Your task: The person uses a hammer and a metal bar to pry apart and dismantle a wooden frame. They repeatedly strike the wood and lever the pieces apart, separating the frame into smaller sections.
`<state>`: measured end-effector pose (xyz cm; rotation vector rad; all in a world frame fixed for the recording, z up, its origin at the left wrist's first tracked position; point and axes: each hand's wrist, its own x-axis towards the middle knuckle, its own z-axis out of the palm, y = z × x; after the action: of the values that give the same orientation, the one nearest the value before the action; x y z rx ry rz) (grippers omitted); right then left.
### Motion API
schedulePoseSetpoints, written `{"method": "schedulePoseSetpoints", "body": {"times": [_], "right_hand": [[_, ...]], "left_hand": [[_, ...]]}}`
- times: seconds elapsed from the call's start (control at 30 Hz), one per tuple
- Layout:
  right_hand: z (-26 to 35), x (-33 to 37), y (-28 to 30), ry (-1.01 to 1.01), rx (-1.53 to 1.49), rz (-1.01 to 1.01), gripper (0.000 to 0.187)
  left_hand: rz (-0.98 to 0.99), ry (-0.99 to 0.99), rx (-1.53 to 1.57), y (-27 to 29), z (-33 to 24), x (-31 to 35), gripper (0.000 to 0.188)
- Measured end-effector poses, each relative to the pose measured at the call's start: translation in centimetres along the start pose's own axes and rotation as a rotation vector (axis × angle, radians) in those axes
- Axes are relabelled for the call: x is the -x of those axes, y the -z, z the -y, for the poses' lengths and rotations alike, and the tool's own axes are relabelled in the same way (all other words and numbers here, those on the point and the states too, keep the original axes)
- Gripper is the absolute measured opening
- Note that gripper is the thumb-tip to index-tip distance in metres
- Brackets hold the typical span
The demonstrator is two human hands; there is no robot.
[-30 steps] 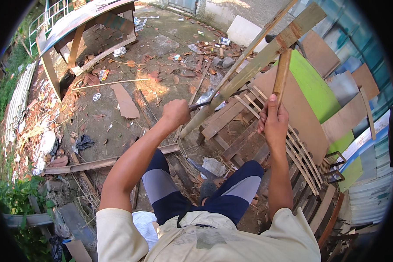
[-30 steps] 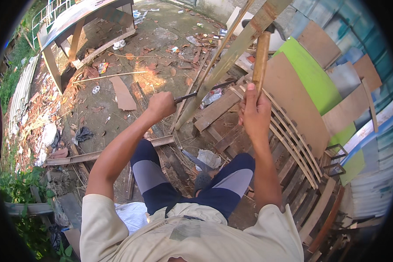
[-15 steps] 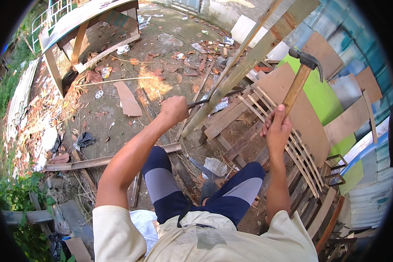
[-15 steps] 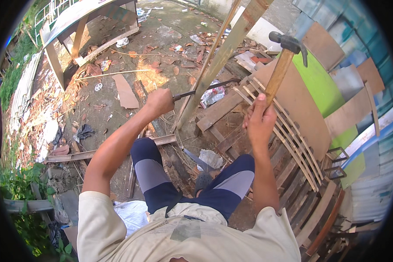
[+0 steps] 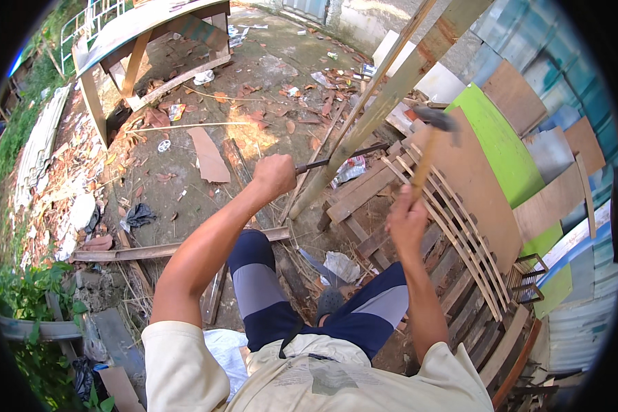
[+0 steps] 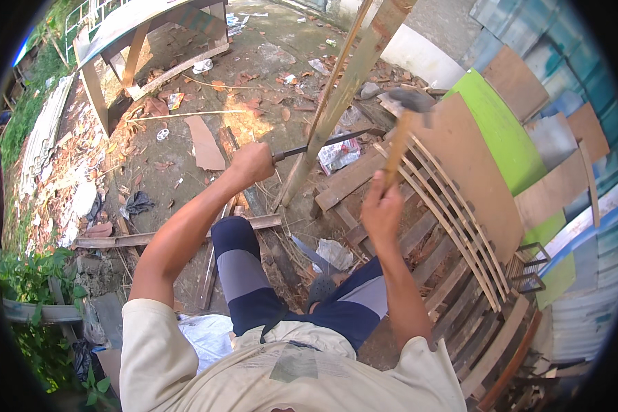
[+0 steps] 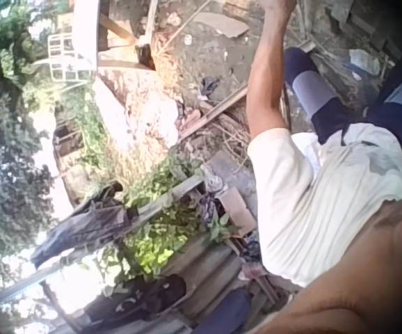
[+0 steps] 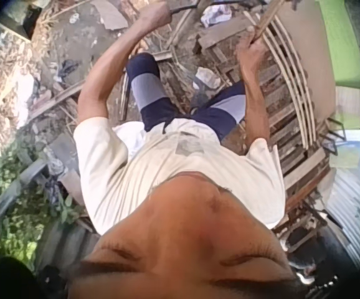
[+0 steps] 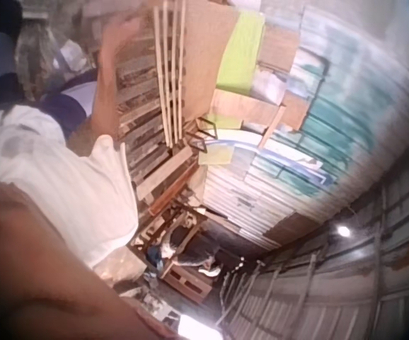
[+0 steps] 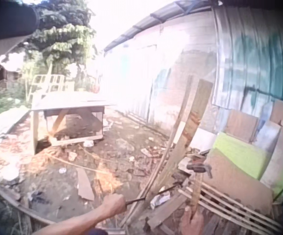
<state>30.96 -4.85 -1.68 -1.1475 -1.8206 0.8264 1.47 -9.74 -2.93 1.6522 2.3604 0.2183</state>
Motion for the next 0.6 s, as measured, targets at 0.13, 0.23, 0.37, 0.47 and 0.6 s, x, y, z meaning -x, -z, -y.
{"method": "schedulePoseSetpoints", "body": {"times": [0.13,0.23,0.37,0.47,0.6], "right_hand": [[-1.3,1.3,-1.9,-0.137,0.278,0.337,0.040],[3.9,-0.4,0.3,-0.066,0.078,0.156,0.039],[7.3,-0.2,1.5,-0.147,-0.133,0.022,0.047],[-0.3,1.8,-1.7,-0.153,0.108,0.136,0.045],[-0.8,1.1,-0.4,-0.278,0.186,0.379,0.039]], "left_hand": [[0.009,-0.016,-0.027,-0.3,0.0,0.7,0.023],[-0.017,-0.005,-0.033,-0.4,0.7,0.4,0.023],[-0.061,0.021,-0.012,-1.0,1.3,0.7,0.026],[-0.056,-0.029,-0.003,-1.0,0.4,0.2,0.031],[-0.059,0.006,-0.009,-0.9,1.4,0.3,0.029]]}}
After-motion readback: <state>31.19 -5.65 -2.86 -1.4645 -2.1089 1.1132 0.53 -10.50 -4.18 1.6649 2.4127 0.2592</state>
